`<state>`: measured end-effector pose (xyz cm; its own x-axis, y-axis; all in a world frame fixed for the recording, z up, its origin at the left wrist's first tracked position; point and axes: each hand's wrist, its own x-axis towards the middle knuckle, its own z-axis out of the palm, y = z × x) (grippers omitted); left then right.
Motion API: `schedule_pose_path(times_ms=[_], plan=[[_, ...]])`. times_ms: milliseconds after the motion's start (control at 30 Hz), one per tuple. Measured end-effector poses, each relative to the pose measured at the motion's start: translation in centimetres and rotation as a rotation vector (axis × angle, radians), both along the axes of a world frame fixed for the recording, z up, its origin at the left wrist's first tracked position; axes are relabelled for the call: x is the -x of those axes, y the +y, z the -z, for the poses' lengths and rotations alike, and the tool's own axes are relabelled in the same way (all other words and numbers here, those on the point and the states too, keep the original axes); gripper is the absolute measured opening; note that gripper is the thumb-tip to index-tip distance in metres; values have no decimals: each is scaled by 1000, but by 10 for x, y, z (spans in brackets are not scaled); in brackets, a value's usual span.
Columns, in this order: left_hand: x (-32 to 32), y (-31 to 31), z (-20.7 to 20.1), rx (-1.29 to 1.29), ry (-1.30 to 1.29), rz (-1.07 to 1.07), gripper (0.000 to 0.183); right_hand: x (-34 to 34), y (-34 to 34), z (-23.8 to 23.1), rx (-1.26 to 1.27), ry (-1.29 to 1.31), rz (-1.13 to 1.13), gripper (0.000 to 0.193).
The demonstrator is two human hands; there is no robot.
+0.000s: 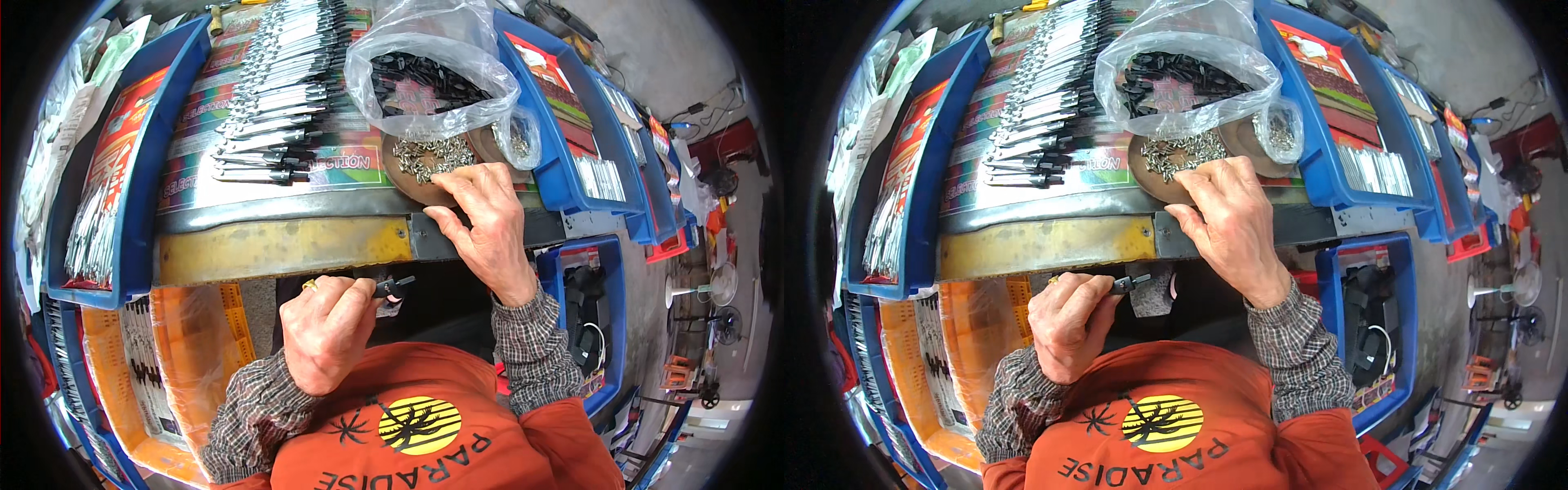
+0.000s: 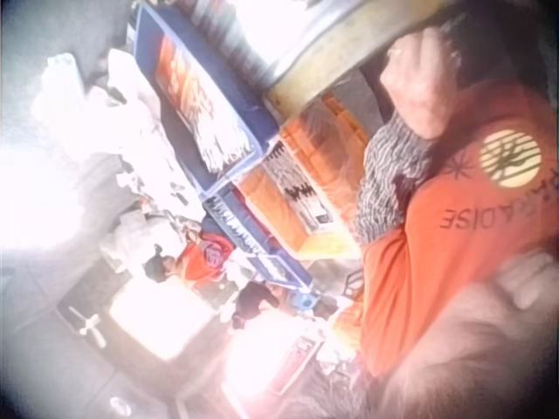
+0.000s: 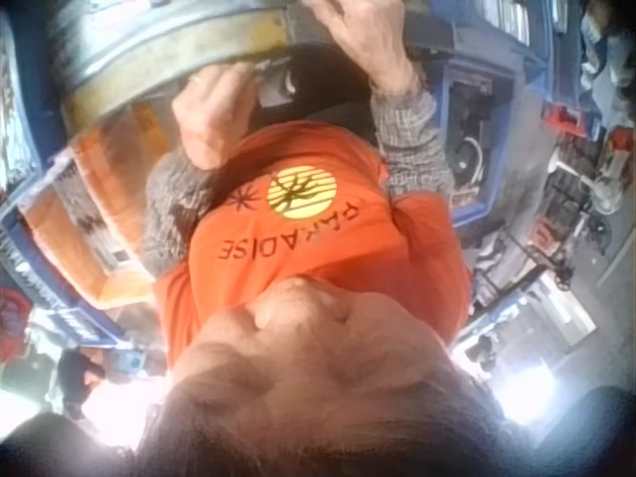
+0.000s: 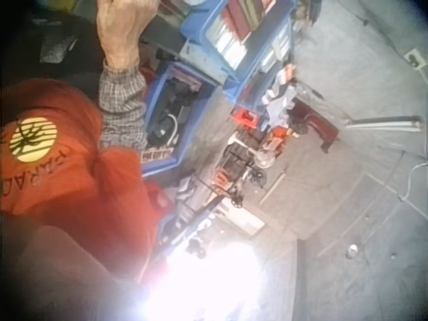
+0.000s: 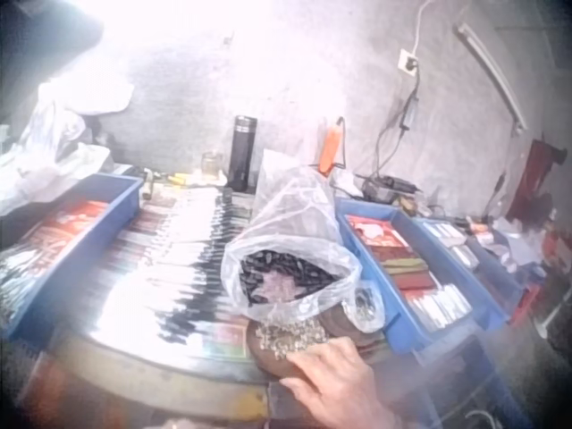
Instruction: The person assembles components by fitting small plastic caps onto metal strips by hand and arranges the assembled pieces into rows on the table.
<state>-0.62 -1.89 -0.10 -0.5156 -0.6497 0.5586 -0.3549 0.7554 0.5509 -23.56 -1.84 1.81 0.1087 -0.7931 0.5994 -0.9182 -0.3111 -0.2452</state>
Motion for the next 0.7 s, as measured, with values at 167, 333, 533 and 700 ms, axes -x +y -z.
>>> schedule_pose_path(times_ms=[167,333,533,700], plan=[[-3,-1,2,-24,0,-9,25,0,-2,1,-27,63,24,38],[-2,0,3,-46,-3,-6,24,-1,-1,3,-18,64,8,34],[-4,0,6,15,-13,29,28,-3,2,7,-17,-33,-1,27],[-3,3,2,-21,-6,21,25,0,4,8,9,-97,-27,18]])
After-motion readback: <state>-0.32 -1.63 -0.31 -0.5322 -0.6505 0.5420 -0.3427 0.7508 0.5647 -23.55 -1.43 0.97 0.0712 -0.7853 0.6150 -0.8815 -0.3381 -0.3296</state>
